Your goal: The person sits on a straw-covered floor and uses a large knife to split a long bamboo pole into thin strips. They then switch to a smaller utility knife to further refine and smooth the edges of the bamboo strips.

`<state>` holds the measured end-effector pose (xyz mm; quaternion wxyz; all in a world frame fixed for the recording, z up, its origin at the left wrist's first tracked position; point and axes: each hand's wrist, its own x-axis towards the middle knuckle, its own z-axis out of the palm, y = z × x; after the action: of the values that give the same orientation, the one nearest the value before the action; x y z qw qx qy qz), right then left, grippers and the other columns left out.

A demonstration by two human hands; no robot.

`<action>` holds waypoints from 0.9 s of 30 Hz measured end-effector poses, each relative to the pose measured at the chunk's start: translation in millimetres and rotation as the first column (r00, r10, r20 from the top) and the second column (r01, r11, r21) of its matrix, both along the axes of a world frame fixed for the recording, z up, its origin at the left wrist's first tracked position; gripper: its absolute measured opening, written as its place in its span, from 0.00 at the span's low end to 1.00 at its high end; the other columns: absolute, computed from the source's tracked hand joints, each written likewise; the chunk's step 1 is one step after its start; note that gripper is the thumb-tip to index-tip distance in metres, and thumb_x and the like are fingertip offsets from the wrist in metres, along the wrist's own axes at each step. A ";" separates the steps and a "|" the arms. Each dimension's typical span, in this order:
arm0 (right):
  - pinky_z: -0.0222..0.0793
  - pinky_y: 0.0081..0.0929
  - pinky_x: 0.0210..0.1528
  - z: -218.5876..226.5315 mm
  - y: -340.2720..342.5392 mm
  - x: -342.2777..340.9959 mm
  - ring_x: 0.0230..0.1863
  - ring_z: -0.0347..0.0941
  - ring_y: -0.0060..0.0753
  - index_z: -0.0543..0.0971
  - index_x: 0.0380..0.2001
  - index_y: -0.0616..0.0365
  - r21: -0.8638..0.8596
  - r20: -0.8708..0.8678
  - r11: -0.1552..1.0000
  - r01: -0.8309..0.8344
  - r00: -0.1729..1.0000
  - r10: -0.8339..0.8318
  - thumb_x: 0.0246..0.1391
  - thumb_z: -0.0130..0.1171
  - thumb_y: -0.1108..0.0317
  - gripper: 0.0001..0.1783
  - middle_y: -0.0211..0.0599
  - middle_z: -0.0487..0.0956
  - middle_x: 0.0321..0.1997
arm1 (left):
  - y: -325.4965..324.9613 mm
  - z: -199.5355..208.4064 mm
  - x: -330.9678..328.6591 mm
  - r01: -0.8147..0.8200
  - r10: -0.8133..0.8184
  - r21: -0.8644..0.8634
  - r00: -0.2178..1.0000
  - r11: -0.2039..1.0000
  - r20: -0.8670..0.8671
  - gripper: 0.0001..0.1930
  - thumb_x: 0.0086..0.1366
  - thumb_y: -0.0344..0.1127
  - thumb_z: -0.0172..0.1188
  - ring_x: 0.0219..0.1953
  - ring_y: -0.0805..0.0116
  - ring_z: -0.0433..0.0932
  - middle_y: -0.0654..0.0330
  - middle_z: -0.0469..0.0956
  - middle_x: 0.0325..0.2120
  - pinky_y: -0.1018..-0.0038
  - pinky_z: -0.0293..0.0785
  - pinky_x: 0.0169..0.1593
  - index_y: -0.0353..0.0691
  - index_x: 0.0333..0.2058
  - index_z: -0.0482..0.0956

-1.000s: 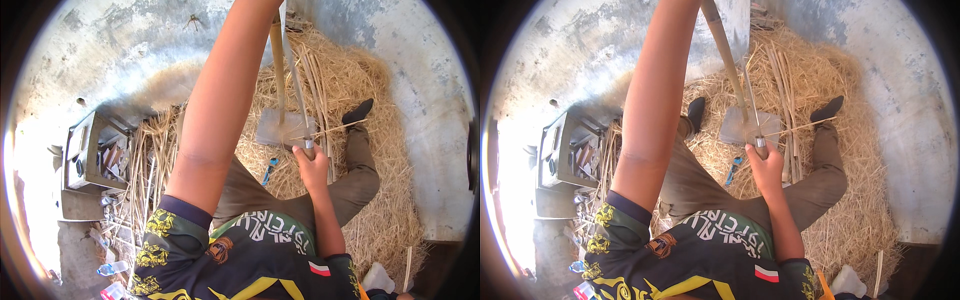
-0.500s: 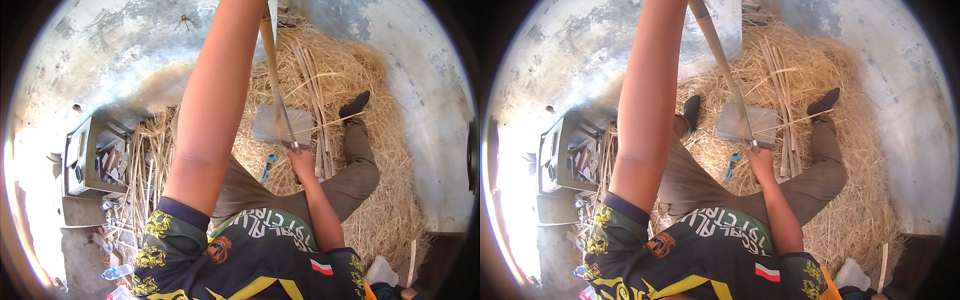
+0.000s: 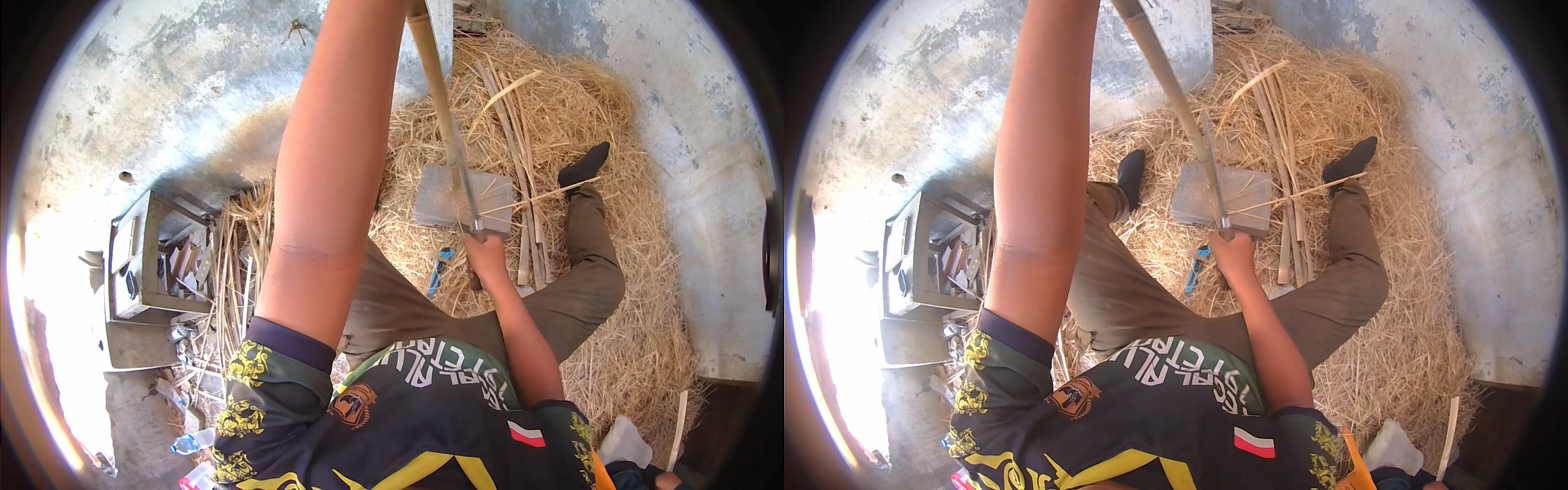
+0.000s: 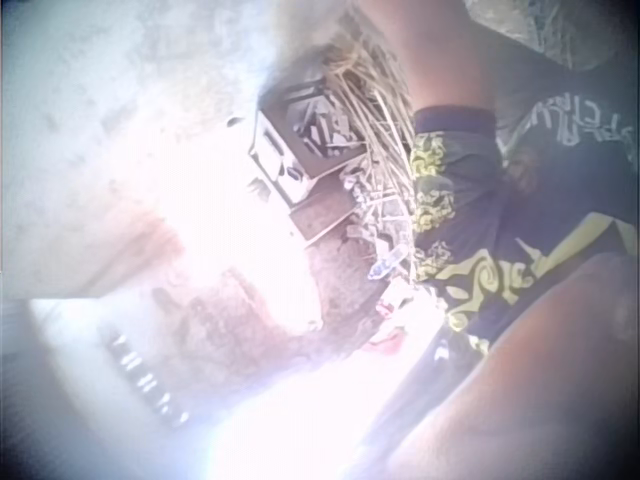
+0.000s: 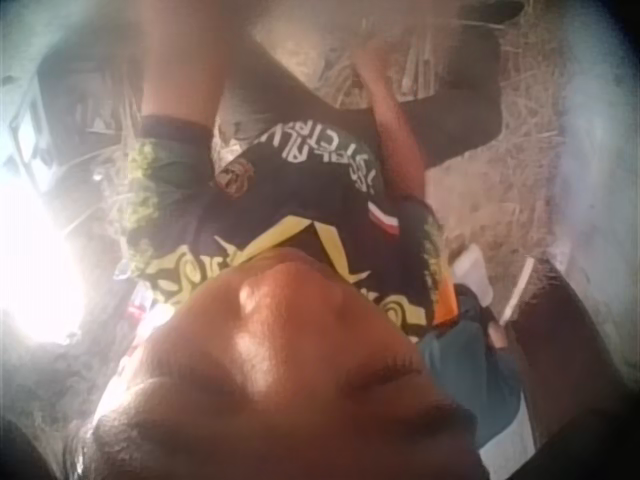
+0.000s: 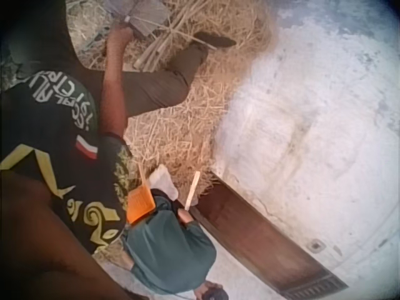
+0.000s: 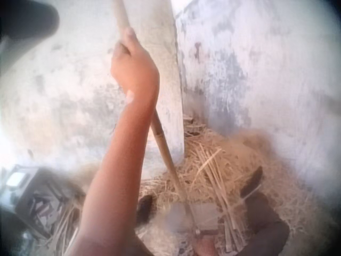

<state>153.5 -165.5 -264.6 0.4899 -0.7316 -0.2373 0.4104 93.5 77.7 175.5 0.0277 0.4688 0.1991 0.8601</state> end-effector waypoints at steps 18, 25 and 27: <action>0.57 0.26 0.13 12.2 2.0 0.6 0.10 0.60 0.21 0.71 0.22 0.55 0.034 -0.258 0.999 -0.003 0.966 0.012 0.60 0.64 0.61 0.17 0.26 0.66 0.13 | 38.3 -3.4 -46.9 -0.202 0.202 -0.225 0.979 0.953 -0.024 0.34 0.76 0.60 0.45 0.31 0.47 0.82 0.46 0.83 0.26 0.53 0.76 0.39 0.31 0.37 0.84; 0.56 0.29 0.13 14.2 1.8 17.7 0.10 0.62 0.23 0.70 0.21 0.56 -0.018 -0.042 1.000 -0.022 0.999 0.021 0.58 0.64 0.62 0.18 0.28 0.66 0.12 | 4.2 -7.4 -39.9 -0.038 0.032 -0.229 0.999 0.973 -0.031 0.31 0.77 0.58 0.46 0.27 0.56 0.81 0.48 0.81 0.23 0.59 0.75 0.34 0.30 0.38 0.83; 0.56 0.29 0.12 26.9 5.7 14.5 0.09 0.63 0.24 0.70 0.20 0.57 0.114 0.023 0.993 0.009 1.000 -0.012 0.58 0.64 0.63 0.18 0.28 0.67 0.12 | 10.3 -8.2 -40.2 -0.038 0.037 -0.218 0.999 0.975 -0.006 0.31 0.77 0.58 0.46 0.27 0.55 0.81 0.48 0.82 0.23 0.59 0.75 0.33 0.30 0.37 0.83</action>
<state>168.0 -159.7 -237.7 0.5303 -0.7085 -0.2623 0.3848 53.3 88.0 167.3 0.0624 0.4598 0.3009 0.8332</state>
